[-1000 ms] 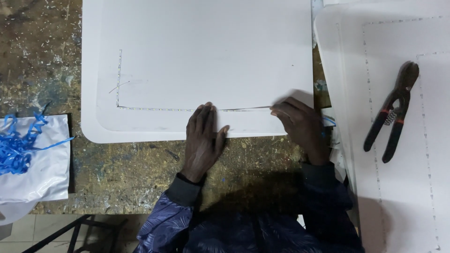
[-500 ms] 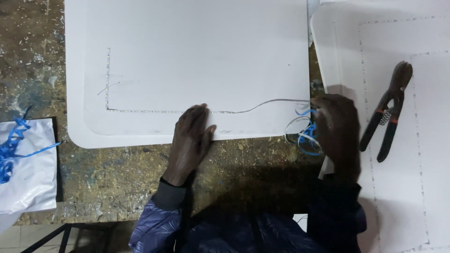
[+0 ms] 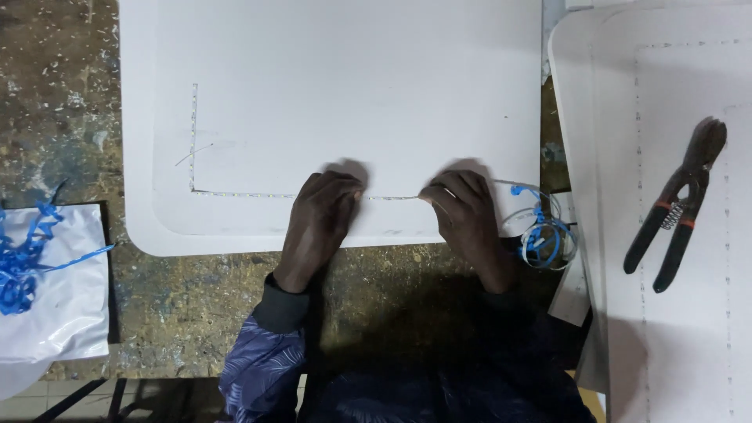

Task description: Applying an LED strip to a sign board by peeling the adhesive backing and pressing it down, followed by packing the excess strip into a bag and reel.

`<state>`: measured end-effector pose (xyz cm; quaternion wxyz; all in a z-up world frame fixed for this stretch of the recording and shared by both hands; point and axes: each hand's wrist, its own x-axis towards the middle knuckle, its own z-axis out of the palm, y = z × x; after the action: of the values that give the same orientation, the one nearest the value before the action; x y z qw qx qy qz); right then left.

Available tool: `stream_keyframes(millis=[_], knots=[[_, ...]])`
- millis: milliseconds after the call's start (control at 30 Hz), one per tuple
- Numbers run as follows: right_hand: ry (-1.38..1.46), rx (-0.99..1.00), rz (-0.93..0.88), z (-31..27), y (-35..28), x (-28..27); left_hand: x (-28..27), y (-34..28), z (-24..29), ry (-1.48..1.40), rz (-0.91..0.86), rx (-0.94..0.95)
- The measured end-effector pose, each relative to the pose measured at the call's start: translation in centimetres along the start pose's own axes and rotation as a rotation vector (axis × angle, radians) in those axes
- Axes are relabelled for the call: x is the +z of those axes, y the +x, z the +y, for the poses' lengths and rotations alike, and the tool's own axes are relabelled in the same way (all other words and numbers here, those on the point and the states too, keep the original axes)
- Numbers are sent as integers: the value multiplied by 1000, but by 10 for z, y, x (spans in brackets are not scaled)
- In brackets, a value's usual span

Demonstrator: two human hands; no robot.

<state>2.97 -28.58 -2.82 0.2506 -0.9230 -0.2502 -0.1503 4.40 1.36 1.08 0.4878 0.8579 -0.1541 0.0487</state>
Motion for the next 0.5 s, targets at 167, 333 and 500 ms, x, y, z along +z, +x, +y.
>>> stream_keyframes(millis=[167,333,500], knots=[[19,-27,-117,7,3,-17,9,7,4,-72,-9,38],[24,-37,-83,4,-2,-11,6,8,4,-71,8,18],[119,16,-5,6,-7,-5,10,-1,-8,-58,94,85]])
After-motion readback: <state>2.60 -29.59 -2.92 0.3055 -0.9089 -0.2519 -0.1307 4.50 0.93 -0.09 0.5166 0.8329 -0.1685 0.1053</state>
